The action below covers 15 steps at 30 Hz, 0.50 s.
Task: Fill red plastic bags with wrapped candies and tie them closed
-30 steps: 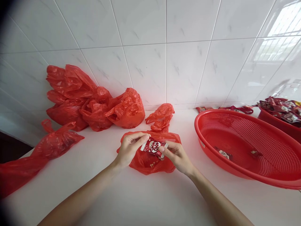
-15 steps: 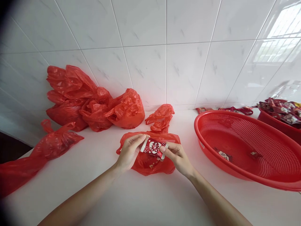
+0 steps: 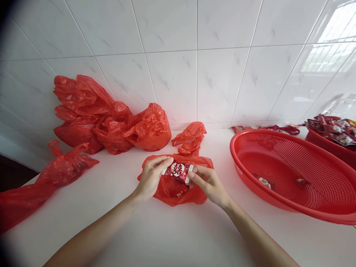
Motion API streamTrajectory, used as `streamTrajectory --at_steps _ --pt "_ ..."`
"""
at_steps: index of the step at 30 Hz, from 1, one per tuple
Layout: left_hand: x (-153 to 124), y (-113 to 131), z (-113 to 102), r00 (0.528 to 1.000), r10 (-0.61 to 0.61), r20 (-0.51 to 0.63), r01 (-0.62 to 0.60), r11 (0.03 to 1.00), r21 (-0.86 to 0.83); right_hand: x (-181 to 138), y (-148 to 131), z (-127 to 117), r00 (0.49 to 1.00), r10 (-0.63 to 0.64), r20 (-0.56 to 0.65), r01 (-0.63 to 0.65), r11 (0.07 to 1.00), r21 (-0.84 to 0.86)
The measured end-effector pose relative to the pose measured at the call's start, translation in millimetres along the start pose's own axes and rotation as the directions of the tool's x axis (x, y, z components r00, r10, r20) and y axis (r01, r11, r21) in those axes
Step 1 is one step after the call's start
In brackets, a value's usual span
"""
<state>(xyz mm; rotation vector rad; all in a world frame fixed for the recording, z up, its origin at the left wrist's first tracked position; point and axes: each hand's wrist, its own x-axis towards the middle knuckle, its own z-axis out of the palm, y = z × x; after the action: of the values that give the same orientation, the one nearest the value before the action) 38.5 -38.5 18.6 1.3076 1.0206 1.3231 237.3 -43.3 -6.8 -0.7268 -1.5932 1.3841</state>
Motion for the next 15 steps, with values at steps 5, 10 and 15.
streamTrajectory --at_steps 5,10,15 --pt "0 -1 4 0.998 -0.069 0.006 0.069 0.997 -0.028 0 0 0 1.0 0.024 -0.009 -0.023 0.998 0.066" --pt "8 -3 -10 0.998 -0.049 0.026 0.044 0.986 0.159 2 3 -2 1.0 0.012 -0.026 -0.013 0.999 -0.036" --pt "21 -8 -34 0.995 -0.019 0.101 -0.051 0.76 0.647 4 17 -7 0.997 0.005 -0.082 -0.034 0.934 -0.357"
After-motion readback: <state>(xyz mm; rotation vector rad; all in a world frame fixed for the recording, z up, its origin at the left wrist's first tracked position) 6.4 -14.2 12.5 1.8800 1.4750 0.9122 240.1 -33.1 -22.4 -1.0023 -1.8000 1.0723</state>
